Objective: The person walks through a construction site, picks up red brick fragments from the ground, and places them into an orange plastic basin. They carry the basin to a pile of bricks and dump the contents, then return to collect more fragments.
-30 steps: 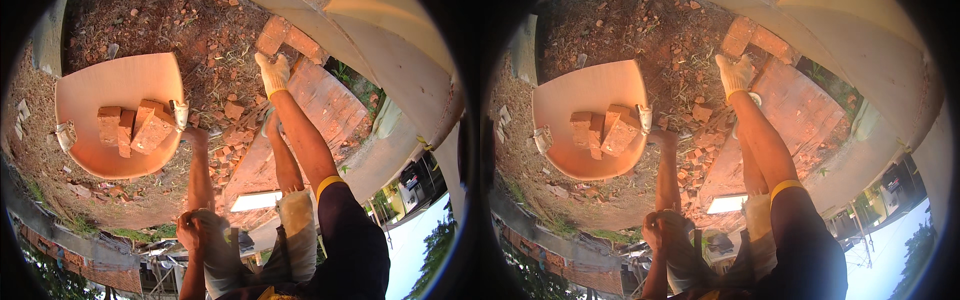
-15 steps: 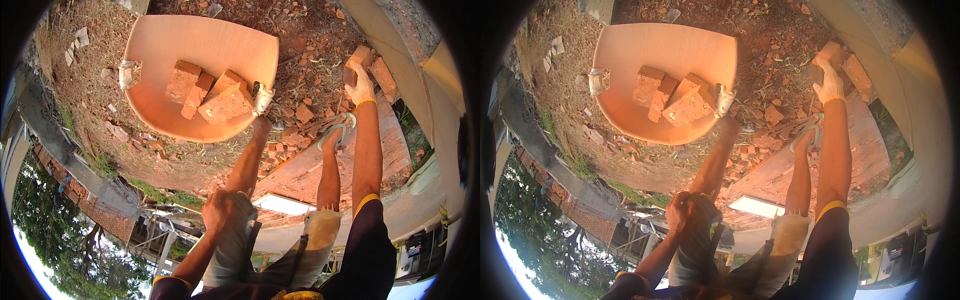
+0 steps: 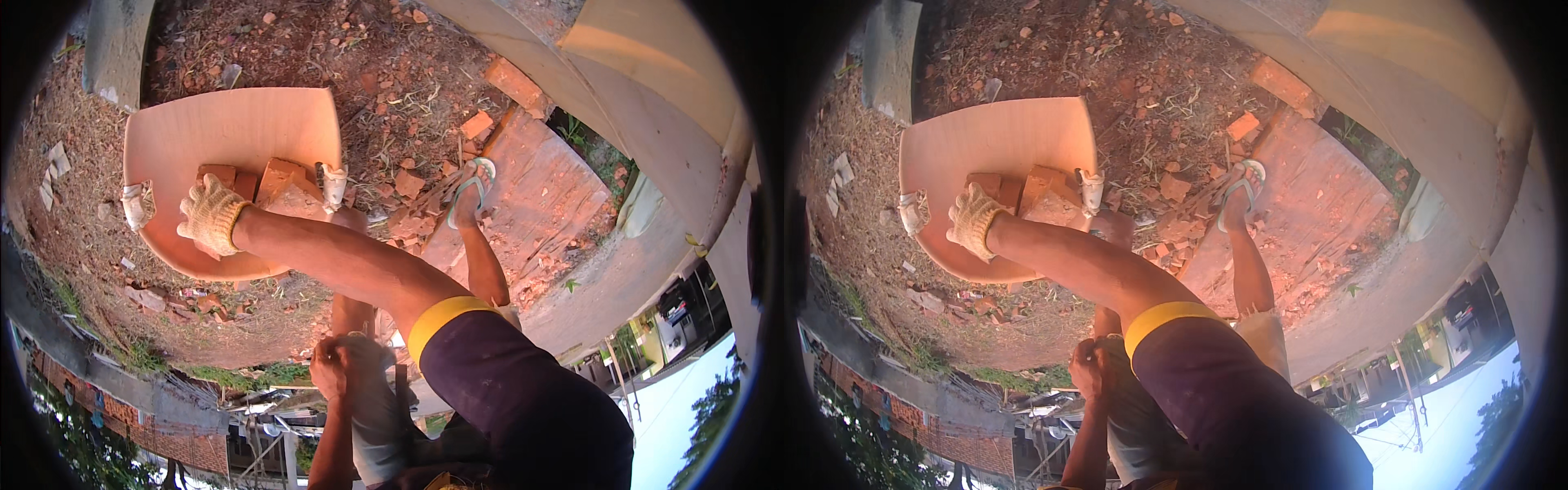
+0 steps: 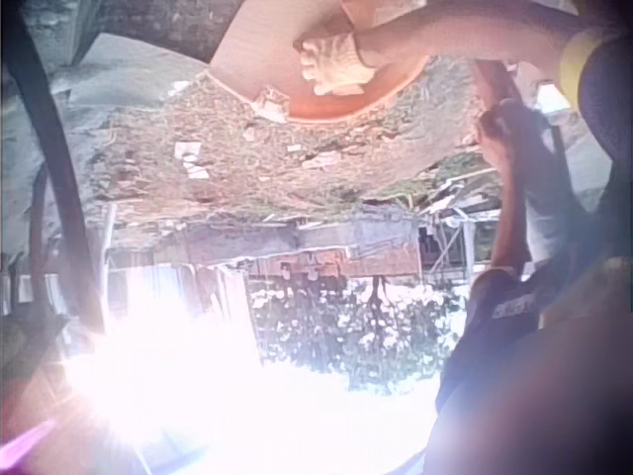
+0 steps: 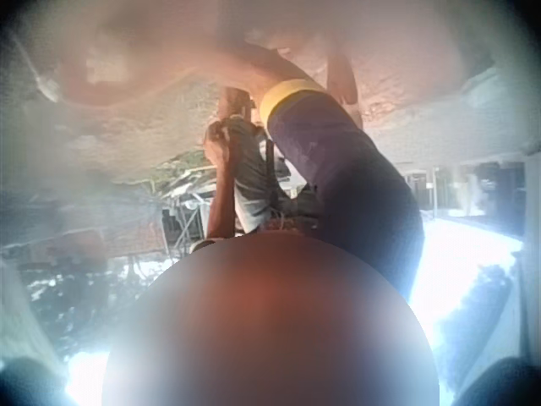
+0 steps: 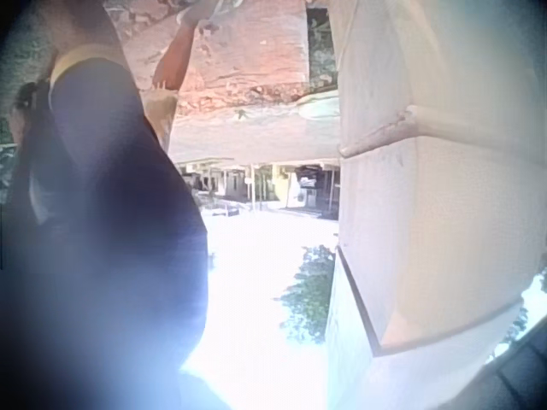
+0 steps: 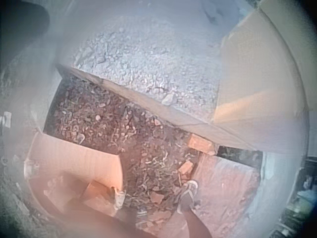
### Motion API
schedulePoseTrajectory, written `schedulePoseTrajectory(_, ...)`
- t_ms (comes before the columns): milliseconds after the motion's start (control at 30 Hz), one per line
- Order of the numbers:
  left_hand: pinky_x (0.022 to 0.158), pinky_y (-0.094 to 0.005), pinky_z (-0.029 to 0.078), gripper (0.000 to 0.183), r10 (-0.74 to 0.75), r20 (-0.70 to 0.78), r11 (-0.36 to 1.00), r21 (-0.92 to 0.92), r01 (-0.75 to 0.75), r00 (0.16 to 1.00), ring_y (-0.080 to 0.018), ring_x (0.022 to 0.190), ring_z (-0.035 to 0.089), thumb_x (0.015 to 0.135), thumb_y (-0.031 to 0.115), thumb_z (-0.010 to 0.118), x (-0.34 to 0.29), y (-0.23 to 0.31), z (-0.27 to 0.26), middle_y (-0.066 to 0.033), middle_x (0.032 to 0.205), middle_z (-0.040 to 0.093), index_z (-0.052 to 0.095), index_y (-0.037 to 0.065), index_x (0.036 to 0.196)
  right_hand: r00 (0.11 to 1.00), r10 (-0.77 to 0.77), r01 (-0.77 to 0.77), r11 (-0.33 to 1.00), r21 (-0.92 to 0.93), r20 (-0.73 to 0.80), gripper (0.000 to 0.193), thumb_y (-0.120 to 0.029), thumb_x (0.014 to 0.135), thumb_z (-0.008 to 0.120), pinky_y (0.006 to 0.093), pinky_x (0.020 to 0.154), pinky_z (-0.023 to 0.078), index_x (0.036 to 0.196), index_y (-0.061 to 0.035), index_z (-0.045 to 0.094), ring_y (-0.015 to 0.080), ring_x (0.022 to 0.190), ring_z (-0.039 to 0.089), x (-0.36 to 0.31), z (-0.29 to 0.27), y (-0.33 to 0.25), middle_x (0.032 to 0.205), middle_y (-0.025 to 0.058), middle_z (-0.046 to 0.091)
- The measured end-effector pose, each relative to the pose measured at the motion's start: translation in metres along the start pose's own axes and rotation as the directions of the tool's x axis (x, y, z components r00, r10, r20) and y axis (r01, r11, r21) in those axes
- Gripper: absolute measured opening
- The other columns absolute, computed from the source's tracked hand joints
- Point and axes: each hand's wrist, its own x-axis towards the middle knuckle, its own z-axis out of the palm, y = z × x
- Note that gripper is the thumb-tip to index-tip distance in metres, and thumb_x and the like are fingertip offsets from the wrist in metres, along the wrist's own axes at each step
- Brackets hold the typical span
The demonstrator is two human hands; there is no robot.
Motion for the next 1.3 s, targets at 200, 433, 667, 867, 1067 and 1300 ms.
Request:
schedulePoseTrajectory(200, 0.075, -0.0463, 0.050, 0.020, 0.089, -0.042, 0.996, -0.027, -0.090, 0.995, -0.0383, 0.084, 0.064, 0.080, 0.015, 0.059, 0.000, 0.011, -0.007, -0.0164, 0.090, 0.068, 0.067, 0.005, 0.096, 0.351, 0.645, -0.354, 0.762, 0.542, -0.678, 0.051, -0.015, 0.079, 0.068, 0.0459, 0.101, 0.043, 0.126, -0.0012, 0.054, 0.0306, 0.114, 0.052, -0.171, 0.046, 0.147, 0.120, 0.0177, 0.057)
schedulePoseTrajectory(433, 0.076, -0.0459, 0.049, 0.024, 0.146, -0.023, 0.989, -0.002, -0.146, 0.989, -0.0390, 0.083, 0.063, 0.080, 0.015, 0.057, 0.004, 0.009, -0.024, -0.0199, 0.091, 0.066, 0.065, -0.001, 0.097, -0.369, 0.849, -0.850, -0.144, 0.506, -0.377, 0.049, -0.029, 0.081, 0.063, 0.0448, 0.101, 0.043, 0.121, -0.0009, 0.059, 0.0359, 0.116, 0.055, -0.394, 0.048, 0.372, 0.129, 0.0230, 0.055)
schedulePoseTrajectory(667, 0.077, -0.0453, 0.049, 0.024, 0.174, -0.059, 0.982, 0.080, -0.169, 0.983, -0.0384, 0.083, 0.063, 0.081, 0.014, 0.056, 0.002, 0.019, -0.032, -0.0199, 0.090, 0.066, 0.064, -0.001, 0.097, 0.417, 0.810, -0.890, 0.273, -0.364, -0.412, 0.043, -0.021, 0.084, 0.060, 0.0430, 0.096, 0.046, 0.126, -0.0145, 0.057, 0.0305, 0.117, 0.054, -0.397, 0.030, 0.392, 0.130, 0.0113, 0.055)
schedulePoseTrajectory(867, 0.077, -0.0447, 0.049, 0.024, 0.168, -0.066, 0.981, 0.107, -0.160, 0.984, -0.0382, 0.082, 0.063, 0.080, 0.012, 0.055, -0.004, 0.031, -0.029, -0.0200, 0.090, 0.066, 0.065, -0.002, 0.097, 0.706, 0.679, -0.553, 0.353, -0.755, -0.199, 0.040, -0.012, 0.085, 0.058, 0.0377, 0.091, 0.039, 0.123, -0.0041, 0.057, 0.0234, 0.115, 0.048, -0.352, 0.032, 0.398, 0.119, 0.0063, 0.055)
schedulePoseTrajectory(1067, 0.077, -0.0441, 0.049, 0.023, 0.132, -0.078, 0.989, 0.069, -0.127, 0.988, -0.0375, 0.083, 0.063, 0.079, 0.011, 0.055, -0.017, 0.029, -0.016, -0.0189, 0.090, 0.065, 0.064, -0.002, 0.097, 0.836, 0.546, -0.208, 0.413, -0.887, 0.058, 0.027, -0.017, 0.083, 0.066, 0.0378, 0.086, 0.043, 0.110, -0.0146, 0.068, 0.0235, 0.115, 0.049, -0.386, 0.017, 0.374, 0.108, 0.0041, 0.059)
schedulePoseTrajectory(1300, 0.079, -0.0444, 0.049, 0.022, 0.114, -0.074, 0.993, 0.029, -0.112, 0.991, -0.0375, 0.085, 0.063, 0.078, 0.009, 0.055, -0.019, 0.022, -0.011, -0.0183, 0.092, 0.065, 0.064, 0.000, 0.097, 0.736, 0.643, -0.173, 0.479, -0.861, 0.210, 0.026, -0.018, 0.084, 0.066, 0.0361, 0.081, 0.049, 0.110, -0.0114, 0.067, 0.0186, 0.108, 0.057, -0.365, 0.001, 0.380, 0.108, -0.0002, 0.058)
